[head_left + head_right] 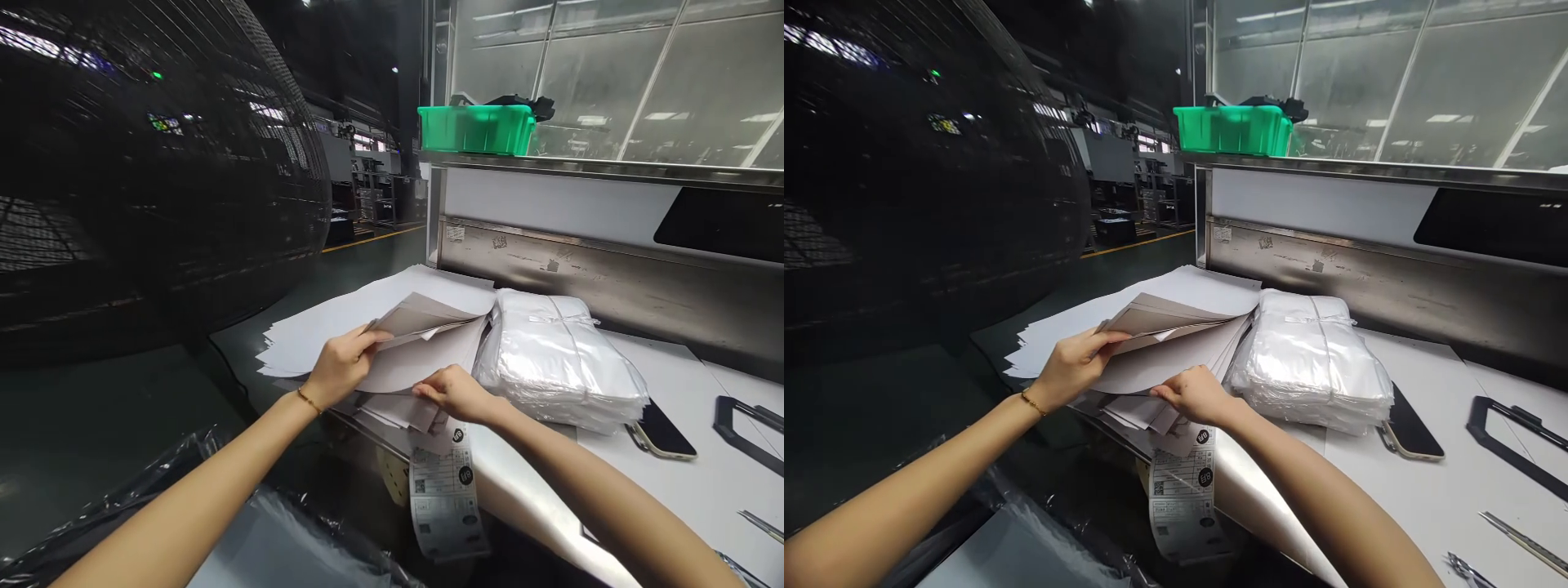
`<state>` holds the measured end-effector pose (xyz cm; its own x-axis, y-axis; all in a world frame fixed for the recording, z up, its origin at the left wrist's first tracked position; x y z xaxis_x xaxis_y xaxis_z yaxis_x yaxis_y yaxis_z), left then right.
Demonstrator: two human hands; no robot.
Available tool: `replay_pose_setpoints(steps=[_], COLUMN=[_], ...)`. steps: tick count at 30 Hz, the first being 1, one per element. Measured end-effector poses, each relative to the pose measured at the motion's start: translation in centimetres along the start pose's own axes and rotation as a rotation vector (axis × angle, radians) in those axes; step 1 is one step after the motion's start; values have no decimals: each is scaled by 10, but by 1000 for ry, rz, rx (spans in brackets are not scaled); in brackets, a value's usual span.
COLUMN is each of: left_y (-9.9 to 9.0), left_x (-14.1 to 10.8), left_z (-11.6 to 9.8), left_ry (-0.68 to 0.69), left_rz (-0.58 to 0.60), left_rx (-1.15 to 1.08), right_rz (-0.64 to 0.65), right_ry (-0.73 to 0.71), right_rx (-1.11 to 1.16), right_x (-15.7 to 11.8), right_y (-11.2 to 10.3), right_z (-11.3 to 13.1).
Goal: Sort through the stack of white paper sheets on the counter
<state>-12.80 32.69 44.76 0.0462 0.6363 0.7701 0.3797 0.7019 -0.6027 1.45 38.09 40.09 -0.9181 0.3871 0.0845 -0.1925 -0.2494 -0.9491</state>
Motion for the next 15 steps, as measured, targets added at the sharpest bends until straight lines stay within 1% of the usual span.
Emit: replay_pose_setpoints(steps=[2, 5, 9, 11, 15], left_y=[4, 11, 33, 45, 62], left_x=[-7, -20, -48, -59, -68], left_z=[-1, -7, -19, -24, -27], left_ry=[-16, -42, -64, -90, -197], left_rz=[15, 58, 168, 200, 245], left_rx=[-32, -75, -86, -67, -43], right_rz=[-11, -47, -106, -130, -147], right_ry=[87, 201, 348, 423, 548], right_rx=[53, 107, 127, 121, 105], right_x=[-1, -4, -10, -13, -17], right_y=[-3, 3, 19, 26, 34], right_z=[-9, -18, -24, -26, -28])
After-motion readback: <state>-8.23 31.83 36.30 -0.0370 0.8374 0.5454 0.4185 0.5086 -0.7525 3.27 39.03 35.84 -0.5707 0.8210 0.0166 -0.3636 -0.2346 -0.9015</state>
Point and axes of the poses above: each hand's wrist, its own x-axis towards the middle knuckle, its own y-axis out of the palm, z = x × y, the point moved 5 cm from there along x, towards the middle knuckle, and after that the axes turned 4 degrees about -y, right-handed, at the moved point
